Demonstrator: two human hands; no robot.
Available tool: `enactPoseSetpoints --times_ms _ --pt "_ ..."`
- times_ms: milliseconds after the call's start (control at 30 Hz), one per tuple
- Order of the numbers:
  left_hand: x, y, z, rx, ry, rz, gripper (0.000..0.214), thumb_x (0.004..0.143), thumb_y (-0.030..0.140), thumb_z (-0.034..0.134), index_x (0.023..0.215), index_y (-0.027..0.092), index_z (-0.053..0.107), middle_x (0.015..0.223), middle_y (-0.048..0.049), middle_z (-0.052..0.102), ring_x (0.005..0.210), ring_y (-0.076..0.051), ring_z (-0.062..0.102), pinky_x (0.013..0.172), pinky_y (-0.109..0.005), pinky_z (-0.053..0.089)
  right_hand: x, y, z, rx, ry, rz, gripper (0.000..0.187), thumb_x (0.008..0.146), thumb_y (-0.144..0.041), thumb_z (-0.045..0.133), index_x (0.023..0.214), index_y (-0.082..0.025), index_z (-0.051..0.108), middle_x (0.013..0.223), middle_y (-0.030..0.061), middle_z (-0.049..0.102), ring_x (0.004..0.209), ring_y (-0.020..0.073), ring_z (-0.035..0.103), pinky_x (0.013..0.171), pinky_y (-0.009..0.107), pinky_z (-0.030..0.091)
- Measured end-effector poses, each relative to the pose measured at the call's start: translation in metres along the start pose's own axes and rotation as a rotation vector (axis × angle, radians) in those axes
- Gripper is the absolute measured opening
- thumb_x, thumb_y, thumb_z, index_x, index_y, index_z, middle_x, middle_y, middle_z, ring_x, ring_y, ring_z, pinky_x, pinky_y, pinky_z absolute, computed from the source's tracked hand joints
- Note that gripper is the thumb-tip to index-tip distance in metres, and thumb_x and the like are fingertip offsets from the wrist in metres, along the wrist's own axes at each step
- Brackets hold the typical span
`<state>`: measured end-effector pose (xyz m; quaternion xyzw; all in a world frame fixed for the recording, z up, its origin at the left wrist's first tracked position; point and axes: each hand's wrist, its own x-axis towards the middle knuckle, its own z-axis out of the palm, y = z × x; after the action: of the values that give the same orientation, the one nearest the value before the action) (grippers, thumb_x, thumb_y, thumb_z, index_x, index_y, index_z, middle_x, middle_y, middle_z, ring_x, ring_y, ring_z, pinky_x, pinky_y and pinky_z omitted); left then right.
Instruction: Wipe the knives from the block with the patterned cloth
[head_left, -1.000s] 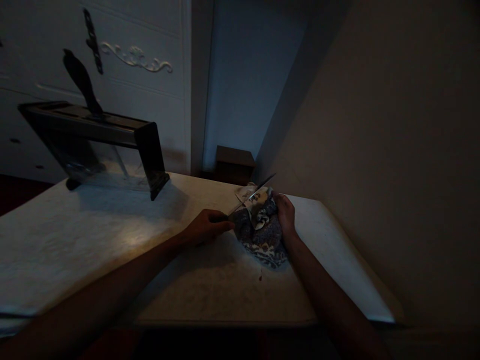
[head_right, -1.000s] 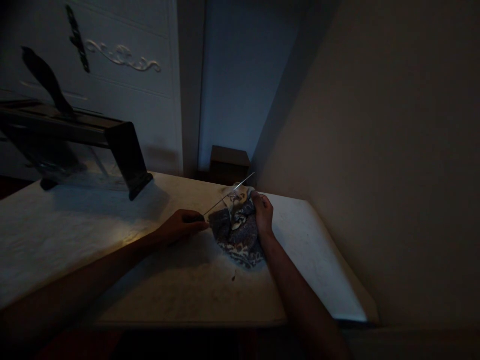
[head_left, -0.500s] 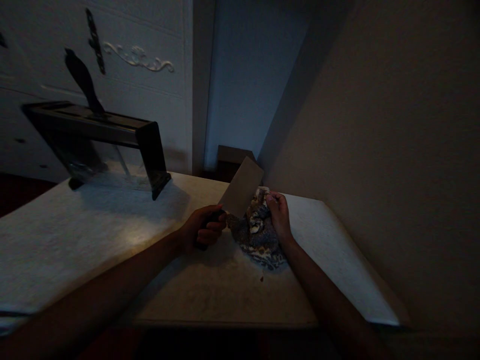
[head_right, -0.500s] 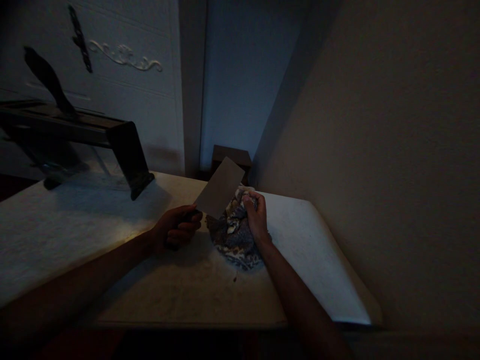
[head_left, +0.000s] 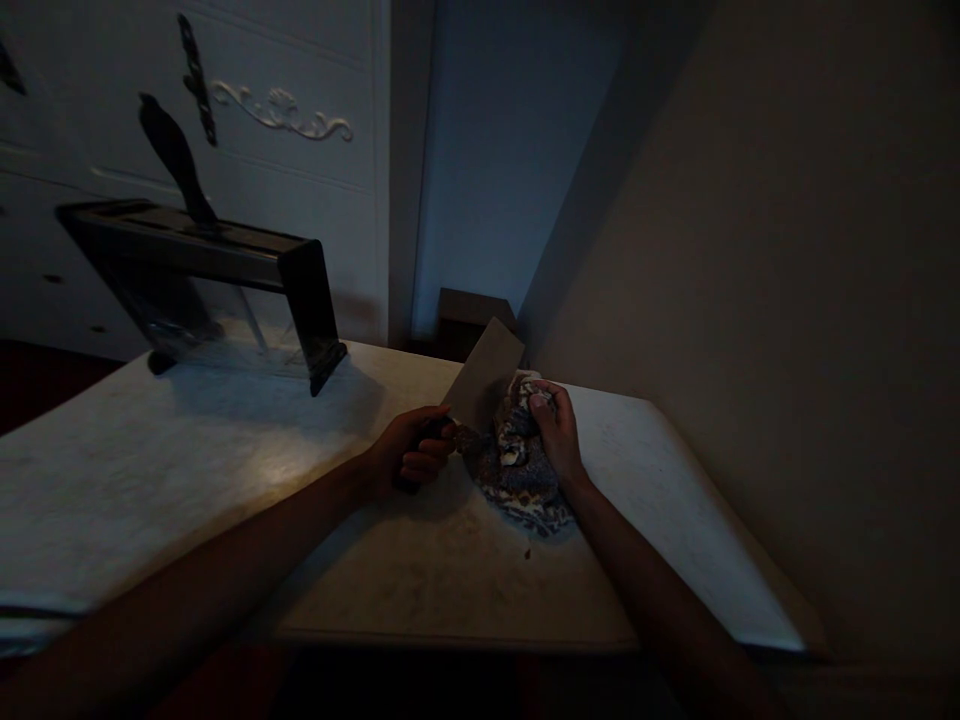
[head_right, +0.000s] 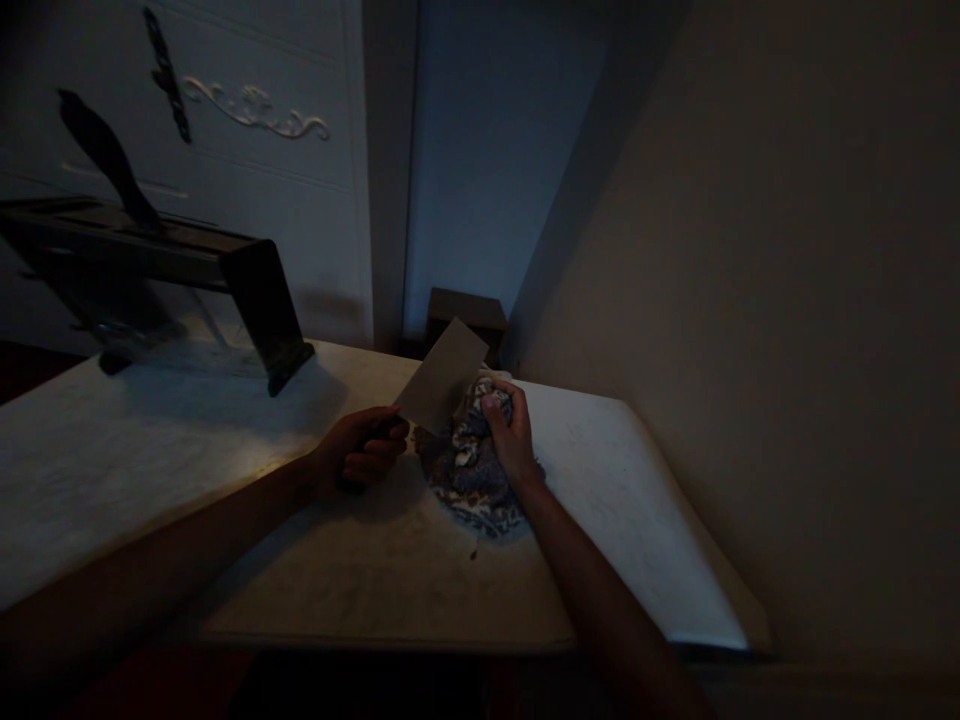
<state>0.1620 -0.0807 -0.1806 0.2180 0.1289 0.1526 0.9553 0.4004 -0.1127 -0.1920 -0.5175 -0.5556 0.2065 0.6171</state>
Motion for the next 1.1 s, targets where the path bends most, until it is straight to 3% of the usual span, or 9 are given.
enactPoseSetpoints --times_ms 267,433,667,800,933,1100 --pt "0.002 0.000 -0.004 0.026 -0.008 -0.034 0.034 0.091 0.041 0.045 0.071 0.015 0.053 0.045 0.0068 0.032 0.029 -0.003 0.013 0.023 -0.013 0.025 -0.002 -0.005 0.000 -0.212 -0.189 -0.299 0.038 0.086 -0.046 0.060 0.118 -0.025 0.060 0.124 0.0084 0.056 0.121 0.0236 0.050 0.108 0.044 0.036" --pt "0.002 -0.001 -0.006 0.057 -0.012 -0.051 0.030 0.090 0.039 0.048 0.071 0.015 0.052 0.046 0.0068 0.033 0.029 -0.003 0.014 0.023 -0.013 0.025 -0.004 -0.007 0.001 -0.291 -0.263 -0.375 0.037 0.088 -0.041 0.060 0.122 -0.028 0.060 0.131 0.0083 0.053 0.125 0.0244 0.049 0.109 0.047 0.037" --pt "0.002 -0.002 -0.008 0.087 -0.029 -0.078 0.027 0.088 0.037 0.049 0.072 0.016 0.050 0.046 0.0075 0.032 0.029 -0.003 0.014 0.023 -0.013 0.025 -0.016 -0.023 0.010 -0.409 -0.398 -0.566 0.045 0.088 -0.032 0.060 0.132 -0.032 0.052 0.145 0.0080 0.043 0.135 0.0251 0.039 0.109 0.051 0.036" --pt "0.003 -0.003 -0.009 0.148 -0.028 -0.124 0.029 0.086 0.029 0.049 0.060 0.016 0.043 0.043 0.0069 0.029 0.029 -0.004 0.014 0.023 -0.013 0.023 -0.023 -0.031 0.016 -0.447 -0.462 -0.682 0.051 0.089 -0.029 0.057 0.138 -0.032 0.045 0.151 0.0074 0.035 0.140 0.0254 0.032 0.111 0.052 0.034" --pt "0.003 -0.005 -0.009 0.245 -0.003 -0.142 0.037 0.082 0.028 0.053 0.052 0.017 0.035 0.040 0.0072 0.025 0.028 -0.003 0.014 0.023 -0.013 0.020 -0.026 -0.033 0.020 -0.466 -0.503 -0.750 0.053 0.088 -0.027 0.055 0.139 -0.031 0.044 0.154 0.0065 0.030 0.142 0.0270 0.028 0.111 0.054 0.033" --pt "0.000 -0.008 -0.005 0.387 0.046 -0.058 0.032 0.077 0.024 0.061 0.057 0.017 0.038 0.041 0.0088 0.028 0.029 -0.003 0.018 0.024 -0.012 0.019 -0.026 -0.034 0.020 -0.478 -0.524 -0.751 0.054 0.086 -0.024 0.055 0.138 -0.030 0.046 0.156 0.0063 0.028 0.143 0.0278 0.026 0.112 0.055 0.031"
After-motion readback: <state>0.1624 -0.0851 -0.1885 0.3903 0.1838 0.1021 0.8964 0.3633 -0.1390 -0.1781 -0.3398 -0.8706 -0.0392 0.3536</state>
